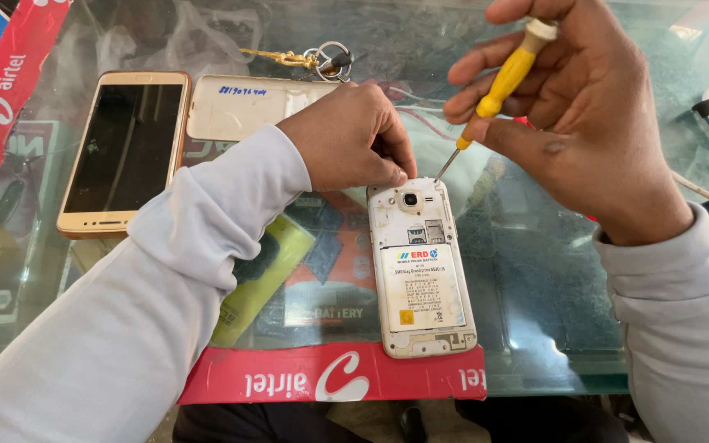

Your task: The person removes the back cover of a gold smartphone, exposing the battery and internal components. They then use a yellow screwdriver to unscrew several screws around the camera module and along the phone's frame.

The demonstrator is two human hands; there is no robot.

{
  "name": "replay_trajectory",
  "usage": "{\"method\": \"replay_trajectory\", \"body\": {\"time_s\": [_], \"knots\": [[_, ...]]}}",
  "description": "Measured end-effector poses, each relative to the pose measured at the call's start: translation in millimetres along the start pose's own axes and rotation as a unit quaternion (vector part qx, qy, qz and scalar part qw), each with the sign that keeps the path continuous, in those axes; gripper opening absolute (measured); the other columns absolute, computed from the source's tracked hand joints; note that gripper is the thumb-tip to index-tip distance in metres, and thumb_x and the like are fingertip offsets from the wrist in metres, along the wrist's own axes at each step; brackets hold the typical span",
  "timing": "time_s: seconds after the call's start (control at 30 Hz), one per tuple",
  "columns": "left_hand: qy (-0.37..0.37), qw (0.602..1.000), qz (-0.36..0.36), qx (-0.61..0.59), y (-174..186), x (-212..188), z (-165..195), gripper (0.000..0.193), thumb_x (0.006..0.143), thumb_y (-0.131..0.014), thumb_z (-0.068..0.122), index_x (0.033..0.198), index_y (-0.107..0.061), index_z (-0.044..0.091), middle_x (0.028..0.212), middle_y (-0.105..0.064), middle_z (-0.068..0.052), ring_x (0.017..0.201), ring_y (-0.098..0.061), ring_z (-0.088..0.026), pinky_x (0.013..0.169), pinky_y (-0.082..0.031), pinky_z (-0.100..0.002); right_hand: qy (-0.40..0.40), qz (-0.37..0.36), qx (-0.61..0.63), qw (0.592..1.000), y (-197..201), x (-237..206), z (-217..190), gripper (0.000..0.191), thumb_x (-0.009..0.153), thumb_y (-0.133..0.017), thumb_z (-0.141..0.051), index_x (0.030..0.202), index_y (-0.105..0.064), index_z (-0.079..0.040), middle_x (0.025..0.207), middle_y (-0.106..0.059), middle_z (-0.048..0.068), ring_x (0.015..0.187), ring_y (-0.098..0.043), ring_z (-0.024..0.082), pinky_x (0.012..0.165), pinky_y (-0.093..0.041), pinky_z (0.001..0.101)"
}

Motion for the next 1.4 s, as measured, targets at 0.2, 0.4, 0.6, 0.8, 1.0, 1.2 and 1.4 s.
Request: {"method": "replay_trajectory", "body": {"time_s": [0.2, 0.4, 0.6, 0.8, 1.0, 1.2, 1.4], "knots": [[0.008, 1.0, 0.0, -0.016, 0, 0, -1, 0.017, 0.075, -0.076, 0.011, 0.09, -0.084, 0.011, 0.081, -0.081, -0.005, 0.07, -0.077, -0.011, 0.068, -0.062, -0.026, 0.126, -0.007, -0.141, 0.982, -7, 3, -13, 0.062, 0.087, -0.086, 0.001, 0.137, -0.05, -0.002, 0.109, -0.058, 0.014, 0.096, -0.061, 0.018, 0.087, -0.061, 0.0326], [0.011, 1.0, 0.001, -0.019, 0, -1, -2, 0.018, 0.074, -0.075, 0.01, 0.09, -0.084, 0.011, 0.081, -0.081, -0.005, 0.07, -0.077, -0.011, 0.068, -0.061, -0.026, 0.118, 0.007, -0.111, 0.987, -6, -3, -16, 0.066, 0.088, -0.085, 0.001, 0.144, -0.051, -0.003, 0.107, -0.066, 0.008, 0.1, -0.067, 0.013, 0.094, -0.062, 0.0286], [0.011, 1.0, 0.0, -0.019, 0, 0, -1, 0.017, 0.074, -0.076, 0.01, 0.09, -0.084, 0.011, 0.081, -0.081, -0.005, 0.07, -0.077, -0.011, 0.068, -0.062, -0.026, 0.164, -0.048, -0.081, 0.982, -7, -8, -17, 0.056, 0.097, -0.071, 0.017, 0.146, -0.048, 0.003, 0.119, -0.067, 0.013, 0.117, -0.072, 0.018, 0.107, -0.06, 0.0311], [0.013, 1.0, 0.004, -0.018, 0, -2, -1, 0.017, 0.075, -0.076, 0.01, 0.09, -0.084, 0.011, 0.081, -0.081, -0.005, 0.07, -0.077, -0.011, 0.068, -0.061, -0.027, 0.14, 0.011, -0.203, 0.969, -7, -2, -14, 0.056, 0.088, -0.084, 0.001, 0.137, -0.057, 0.0, 0.111, -0.058, 0.02, 0.098, -0.064, 0.023, 0.087, -0.061, 0.0335], [0.008, 1.0, 0.002, -0.009, 1, 0, 0, 0.017, 0.075, -0.075, 0.009, 0.09, -0.083, 0.01, 0.081, -0.081, -0.006, 0.069, -0.077, -0.012, 0.068, -0.061, -0.027, 0.027, 0.012, 0.014, 0.999, -2, -3, -9, 0.049, 0.095, -0.062, 0.009, 0.136, -0.037, -0.001, 0.115, -0.062, 0.005, 0.108, -0.07, 0.015, 0.096, -0.065, 0.0296], [-0.001, 1.0, 0.007, -0.001, 1, 1, 0, 0.017, 0.074, -0.076, 0.01, 0.09, -0.083, 0.01, 0.081, -0.081, -0.006, 0.07, -0.077, -0.012, 0.068, -0.061, -0.027, 0.1, -0.02, -0.101, 0.99, -4, -4, -4, 0.049, 0.098, -0.068, 0.012, 0.139, -0.044, 0.0, 0.119, -0.055, 0.014, 0.105, -0.063, 0.021, 0.087, -0.061, 0.0314], [-0.004, 1.0, 0.005, -0.006, 0, 1, -3, 0.017, 0.074, -0.076, 0.01, 0.09, -0.083, 0.01, 0.081, -0.081, -0.006, 0.07, -0.077, -0.012, 0.068, -0.061, -0.027, 0.063, 0.024, -0.017, 0.998, -3, -2, -1, 0.052, 0.096, -0.073, 0.007, 0.136, -0.042, -0.003, 0.116, -0.055, 0.009, 0.101, -0.064, 0.013, 0.091, -0.062, 0.0268]]}}
Point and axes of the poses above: each hand's wrist, its own x-axis towards the middle knuckle, its own y-axis out of the back of the hand, z = x × y, the point moved 5 cm from there along x, towards the middle knuckle
